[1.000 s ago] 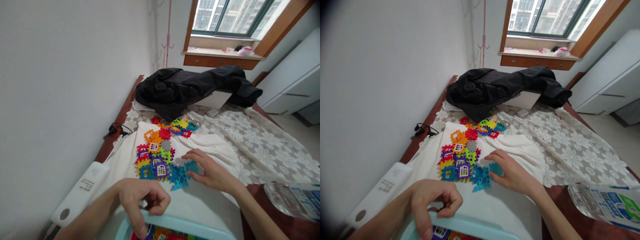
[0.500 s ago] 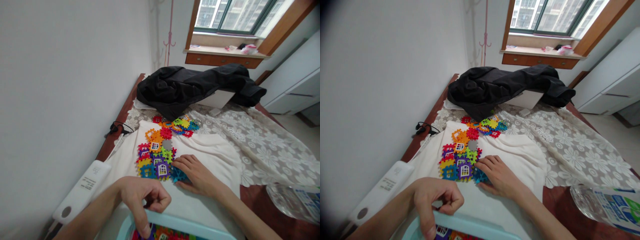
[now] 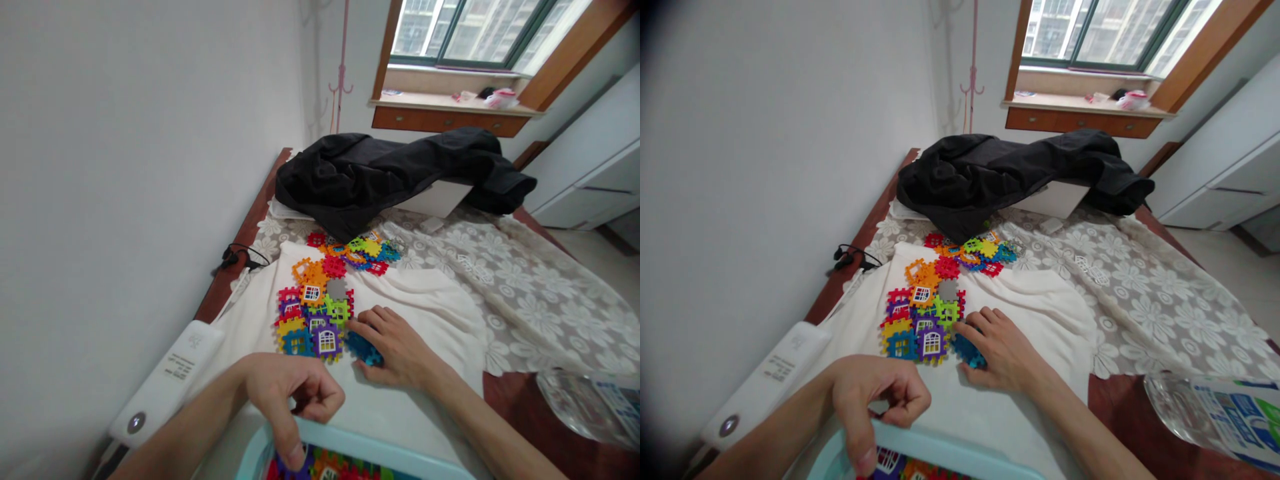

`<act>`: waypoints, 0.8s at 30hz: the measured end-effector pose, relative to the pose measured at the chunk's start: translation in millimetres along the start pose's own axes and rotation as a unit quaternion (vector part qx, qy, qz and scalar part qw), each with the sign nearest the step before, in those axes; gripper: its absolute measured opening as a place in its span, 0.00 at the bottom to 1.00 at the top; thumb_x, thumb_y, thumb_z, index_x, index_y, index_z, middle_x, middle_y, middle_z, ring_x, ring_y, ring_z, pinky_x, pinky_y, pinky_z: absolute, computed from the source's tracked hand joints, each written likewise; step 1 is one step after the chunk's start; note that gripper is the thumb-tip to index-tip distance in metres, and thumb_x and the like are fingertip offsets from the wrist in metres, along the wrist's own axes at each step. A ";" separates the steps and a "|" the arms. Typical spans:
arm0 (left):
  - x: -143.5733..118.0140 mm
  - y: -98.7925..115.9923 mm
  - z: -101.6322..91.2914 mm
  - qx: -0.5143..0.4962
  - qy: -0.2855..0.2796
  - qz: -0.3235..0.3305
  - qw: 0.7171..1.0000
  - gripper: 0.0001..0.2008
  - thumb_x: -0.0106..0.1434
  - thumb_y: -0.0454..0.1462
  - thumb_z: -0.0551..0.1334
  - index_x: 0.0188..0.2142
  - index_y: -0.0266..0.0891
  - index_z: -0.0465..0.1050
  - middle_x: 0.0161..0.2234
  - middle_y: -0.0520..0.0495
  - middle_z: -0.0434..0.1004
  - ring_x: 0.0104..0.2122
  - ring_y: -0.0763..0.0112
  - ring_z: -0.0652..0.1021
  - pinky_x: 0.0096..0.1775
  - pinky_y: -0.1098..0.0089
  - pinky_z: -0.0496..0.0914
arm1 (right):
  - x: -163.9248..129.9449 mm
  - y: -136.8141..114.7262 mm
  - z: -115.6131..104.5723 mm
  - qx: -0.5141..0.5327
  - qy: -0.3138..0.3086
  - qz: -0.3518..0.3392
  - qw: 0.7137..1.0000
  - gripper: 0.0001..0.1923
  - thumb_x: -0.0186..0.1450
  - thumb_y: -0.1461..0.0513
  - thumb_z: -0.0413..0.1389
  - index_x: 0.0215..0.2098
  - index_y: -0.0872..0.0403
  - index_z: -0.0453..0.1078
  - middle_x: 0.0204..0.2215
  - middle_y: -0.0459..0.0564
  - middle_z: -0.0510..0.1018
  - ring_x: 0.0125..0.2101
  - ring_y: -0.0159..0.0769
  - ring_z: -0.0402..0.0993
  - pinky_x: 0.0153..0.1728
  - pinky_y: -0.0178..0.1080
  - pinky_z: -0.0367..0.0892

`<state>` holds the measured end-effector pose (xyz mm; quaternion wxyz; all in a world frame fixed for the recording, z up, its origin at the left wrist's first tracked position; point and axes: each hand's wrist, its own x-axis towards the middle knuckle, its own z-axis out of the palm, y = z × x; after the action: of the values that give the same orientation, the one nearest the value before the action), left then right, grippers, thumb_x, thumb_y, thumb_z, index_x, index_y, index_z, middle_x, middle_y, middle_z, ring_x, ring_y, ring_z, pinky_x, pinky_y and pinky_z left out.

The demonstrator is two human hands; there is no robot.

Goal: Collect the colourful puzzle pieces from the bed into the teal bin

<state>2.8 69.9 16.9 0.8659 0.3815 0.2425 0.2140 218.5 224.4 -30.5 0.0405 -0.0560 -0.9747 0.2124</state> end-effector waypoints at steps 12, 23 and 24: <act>-0.5 1.9 1.1 0.010 -0.001 0.003 1.000 0.34 0.32 0.41 0.85 0.23 0.42 0.59 0.14 0.65 0.60 0.11 0.84 0.54 0.11 0.72 0.48 | -4.2 8.1 1.8 0.004 0.043 -0.014 0.999 0.23 0.65 0.57 0.55 0.58 0.54 0.67 0.50 0.59 0.77 0.46 0.51 0.71 0.48 0.53 0.68; 1.2 1.0 -2.6 0.032 -0.015 -0.006 0.999 0.34 0.33 0.41 0.85 0.22 0.43 0.57 0.14 0.64 0.62 0.11 0.82 0.57 0.11 0.73 0.51 | -5.9 11.6 6.2 -0.017 0.090 0.003 0.996 0.20 0.67 0.50 0.60 0.51 0.53 0.68 0.48 0.58 0.80 0.43 0.49 0.76 0.45 0.50 0.70; 1.6 1.4 -2.8 0.033 -0.021 -0.012 0.999 0.34 0.33 0.42 0.85 0.22 0.43 0.57 0.13 0.64 0.61 0.11 0.82 0.56 0.11 0.73 0.50 | -6.0 12.3 7.0 -0.025 0.092 -0.004 0.995 0.21 0.68 0.49 0.60 0.51 0.53 0.68 0.48 0.58 0.81 0.42 0.48 0.76 0.45 0.50 0.70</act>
<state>2.1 73.3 16.0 0.8599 0.4117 0.2361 0.1878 224.8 231.9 -42.3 0.1292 -0.0720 -0.9722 0.1816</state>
